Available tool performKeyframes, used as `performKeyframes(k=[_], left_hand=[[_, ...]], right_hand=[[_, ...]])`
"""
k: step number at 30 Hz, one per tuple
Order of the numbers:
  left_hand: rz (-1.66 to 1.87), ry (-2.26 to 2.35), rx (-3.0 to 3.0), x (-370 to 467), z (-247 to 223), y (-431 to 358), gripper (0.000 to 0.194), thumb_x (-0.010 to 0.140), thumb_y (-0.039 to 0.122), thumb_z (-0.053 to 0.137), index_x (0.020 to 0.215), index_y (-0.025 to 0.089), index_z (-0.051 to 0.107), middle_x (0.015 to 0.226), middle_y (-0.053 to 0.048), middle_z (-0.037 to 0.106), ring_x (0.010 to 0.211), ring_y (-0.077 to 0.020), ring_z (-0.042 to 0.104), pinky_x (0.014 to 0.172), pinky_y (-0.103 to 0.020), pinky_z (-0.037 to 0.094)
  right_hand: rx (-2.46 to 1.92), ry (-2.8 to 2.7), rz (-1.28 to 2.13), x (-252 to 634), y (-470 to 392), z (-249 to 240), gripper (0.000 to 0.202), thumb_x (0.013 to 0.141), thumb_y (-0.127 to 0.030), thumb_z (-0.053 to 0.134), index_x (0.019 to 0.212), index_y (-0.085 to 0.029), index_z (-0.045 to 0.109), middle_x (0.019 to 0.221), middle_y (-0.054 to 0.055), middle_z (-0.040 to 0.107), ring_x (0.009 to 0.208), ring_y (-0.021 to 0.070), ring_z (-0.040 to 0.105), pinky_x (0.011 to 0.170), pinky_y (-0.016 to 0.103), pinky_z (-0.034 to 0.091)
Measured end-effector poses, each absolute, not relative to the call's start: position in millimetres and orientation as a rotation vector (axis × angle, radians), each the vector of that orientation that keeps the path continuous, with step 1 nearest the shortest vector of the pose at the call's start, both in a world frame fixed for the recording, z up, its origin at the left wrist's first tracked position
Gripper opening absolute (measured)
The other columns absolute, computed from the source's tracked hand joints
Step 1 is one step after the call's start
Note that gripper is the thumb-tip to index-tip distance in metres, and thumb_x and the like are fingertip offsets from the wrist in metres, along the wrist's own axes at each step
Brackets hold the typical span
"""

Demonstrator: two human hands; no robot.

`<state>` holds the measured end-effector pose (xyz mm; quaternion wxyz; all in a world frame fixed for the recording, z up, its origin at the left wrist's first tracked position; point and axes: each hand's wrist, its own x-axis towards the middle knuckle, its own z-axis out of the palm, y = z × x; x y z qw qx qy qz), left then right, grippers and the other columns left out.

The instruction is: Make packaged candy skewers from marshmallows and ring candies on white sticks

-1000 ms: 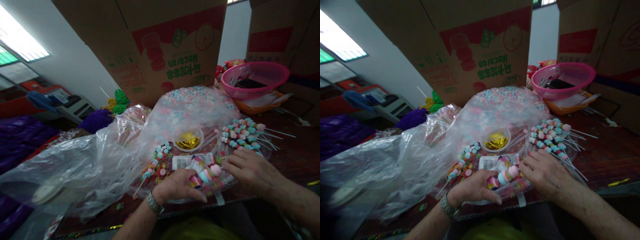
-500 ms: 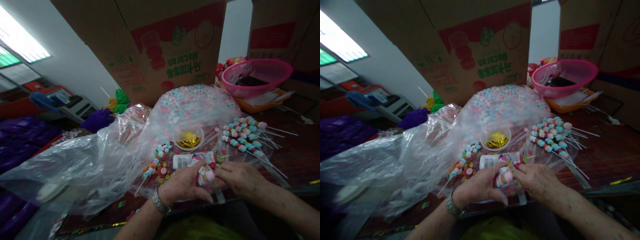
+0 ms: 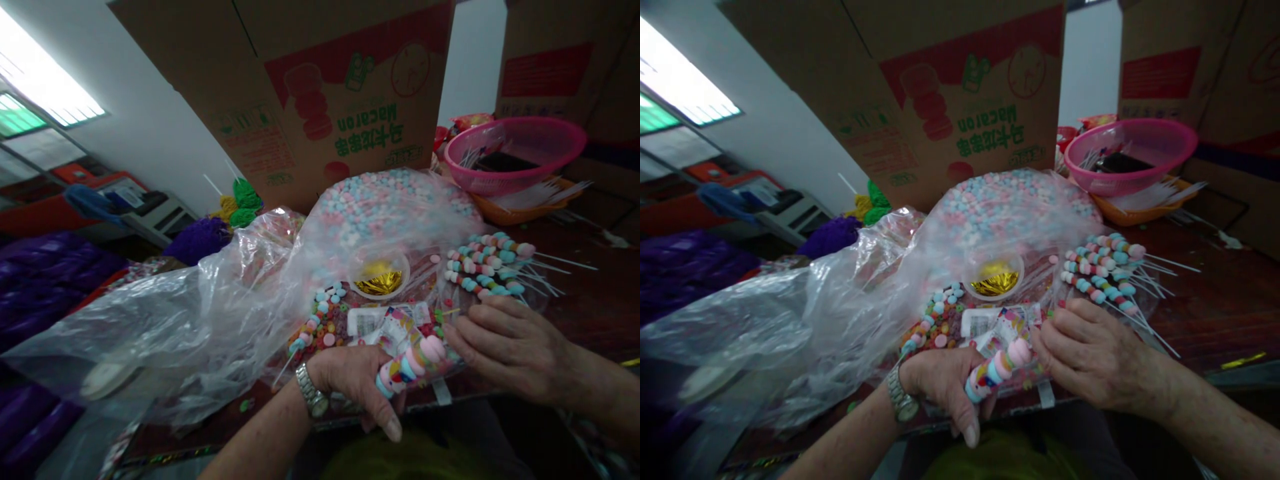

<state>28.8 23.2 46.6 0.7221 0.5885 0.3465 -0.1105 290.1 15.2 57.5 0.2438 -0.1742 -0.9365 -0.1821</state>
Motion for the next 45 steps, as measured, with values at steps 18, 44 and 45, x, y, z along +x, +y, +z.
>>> performKeyframes(k=[18,44,45], left_hand=[[-0.166,1.216,2.097,39,33,18,0.053,0.06,0.055,0.069,0.097,0.018,0.059,0.088,-0.006,0.065,0.074,-0.0237,0.06,0.059,-0.027,0.043],[1.42,0.85,0.316,53,17,15,0.027,0.066,0.031,0.074,0.08,0.018,0.055,0.045,0.008,0.049,0.04,-0.0078,0.047,0.047,-0.021,0.041],[1.394,0.86,0.314,56,15,13,0.027,0.066,0.031,0.074,0.078,0.018,0.054,0.045,0.008,0.049,0.04,-0.0082,0.048,0.047,-0.021,0.041]], right_hand=[[-0.894,-2.738,0.069,254,12,2,0.016,0.075,-0.011,0.054,0.087,-0.019,0.061,0.07,0.002,0.061,0.061,0.0169,0.053,0.054,0.029,0.029],[-1.141,-1.822,1.403,191,-24,-23,0.034,0.089,-0.042,0.038,0.065,-0.019,0.046,0.057,-0.003,0.047,0.055,0.0119,0.044,0.051,0.022,0.032],[-1.144,-1.758,1.46,186,-24,-24,0.036,0.089,-0.044,0.037,0.063,-0.019,0.044,0.054,-0.003,0.046,0.052,0.0113,0.042,0.05,0.022,0.032]])
